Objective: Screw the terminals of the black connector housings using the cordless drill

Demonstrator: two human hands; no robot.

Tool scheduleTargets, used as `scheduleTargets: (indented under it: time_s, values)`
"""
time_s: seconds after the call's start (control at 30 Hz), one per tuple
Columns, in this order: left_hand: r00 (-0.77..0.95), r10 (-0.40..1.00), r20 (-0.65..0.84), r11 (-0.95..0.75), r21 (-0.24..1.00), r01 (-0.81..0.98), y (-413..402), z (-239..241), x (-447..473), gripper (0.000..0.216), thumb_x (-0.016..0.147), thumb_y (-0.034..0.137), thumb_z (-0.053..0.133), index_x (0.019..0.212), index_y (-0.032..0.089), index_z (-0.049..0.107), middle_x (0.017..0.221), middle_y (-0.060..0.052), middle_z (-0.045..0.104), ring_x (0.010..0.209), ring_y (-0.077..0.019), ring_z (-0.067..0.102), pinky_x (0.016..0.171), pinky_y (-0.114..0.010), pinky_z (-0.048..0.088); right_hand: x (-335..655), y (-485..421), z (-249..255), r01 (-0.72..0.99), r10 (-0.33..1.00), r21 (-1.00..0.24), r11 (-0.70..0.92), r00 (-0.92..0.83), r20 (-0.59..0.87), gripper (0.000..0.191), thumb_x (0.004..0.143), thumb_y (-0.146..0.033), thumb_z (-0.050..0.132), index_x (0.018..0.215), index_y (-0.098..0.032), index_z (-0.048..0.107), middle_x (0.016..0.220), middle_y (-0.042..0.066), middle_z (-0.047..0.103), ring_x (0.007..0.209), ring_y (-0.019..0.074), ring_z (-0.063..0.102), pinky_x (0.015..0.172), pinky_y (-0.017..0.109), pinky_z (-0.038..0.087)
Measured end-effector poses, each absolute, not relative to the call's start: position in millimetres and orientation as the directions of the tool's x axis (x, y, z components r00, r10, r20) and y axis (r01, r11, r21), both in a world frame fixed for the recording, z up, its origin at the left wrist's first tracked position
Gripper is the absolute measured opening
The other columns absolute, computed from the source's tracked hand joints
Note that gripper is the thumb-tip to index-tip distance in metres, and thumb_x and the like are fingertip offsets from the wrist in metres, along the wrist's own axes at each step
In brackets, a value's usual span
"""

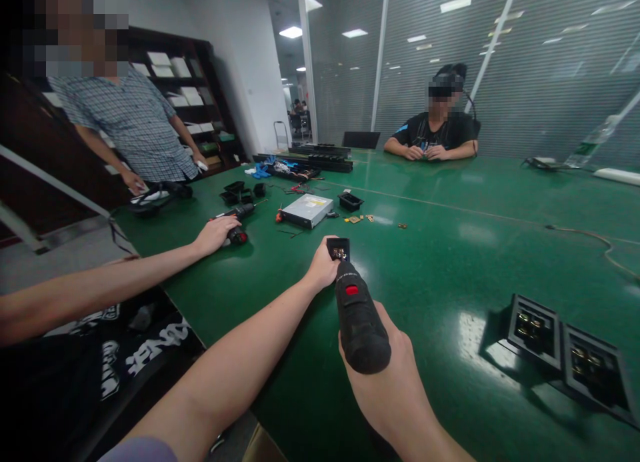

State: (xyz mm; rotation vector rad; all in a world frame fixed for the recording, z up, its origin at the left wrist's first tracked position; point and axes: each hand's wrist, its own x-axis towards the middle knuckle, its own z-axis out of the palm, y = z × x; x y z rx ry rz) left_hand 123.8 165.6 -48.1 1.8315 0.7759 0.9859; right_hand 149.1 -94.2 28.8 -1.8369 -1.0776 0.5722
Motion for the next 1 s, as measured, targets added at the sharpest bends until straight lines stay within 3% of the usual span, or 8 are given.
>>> scheduleTargets:
  time_s: [1.0]
  values:
    - [0.488, 0.804, 0.34, -0.439, 0.893, 0.1, 169.1, -52.9, 124.6, 0.065, 0.062, -0.005, 0.052, 0.12, 0.024, 0.052, 0.102, -0.001, 0.063, 0.091, -0.0147, 0.059, 0.085, -0.028, 0.048, 148.1, -94.8, 31.5, 0.422, 0.849, -0.882, -0.208, 0.526, 0.052, 0.028, 0.088, -0.041, 0.066, 0.106, -0.02, 0.064, 0.072, 0.002, 0.069, 0.059, 0.0195, 0.063, 0.057, 0.03, 0.049]
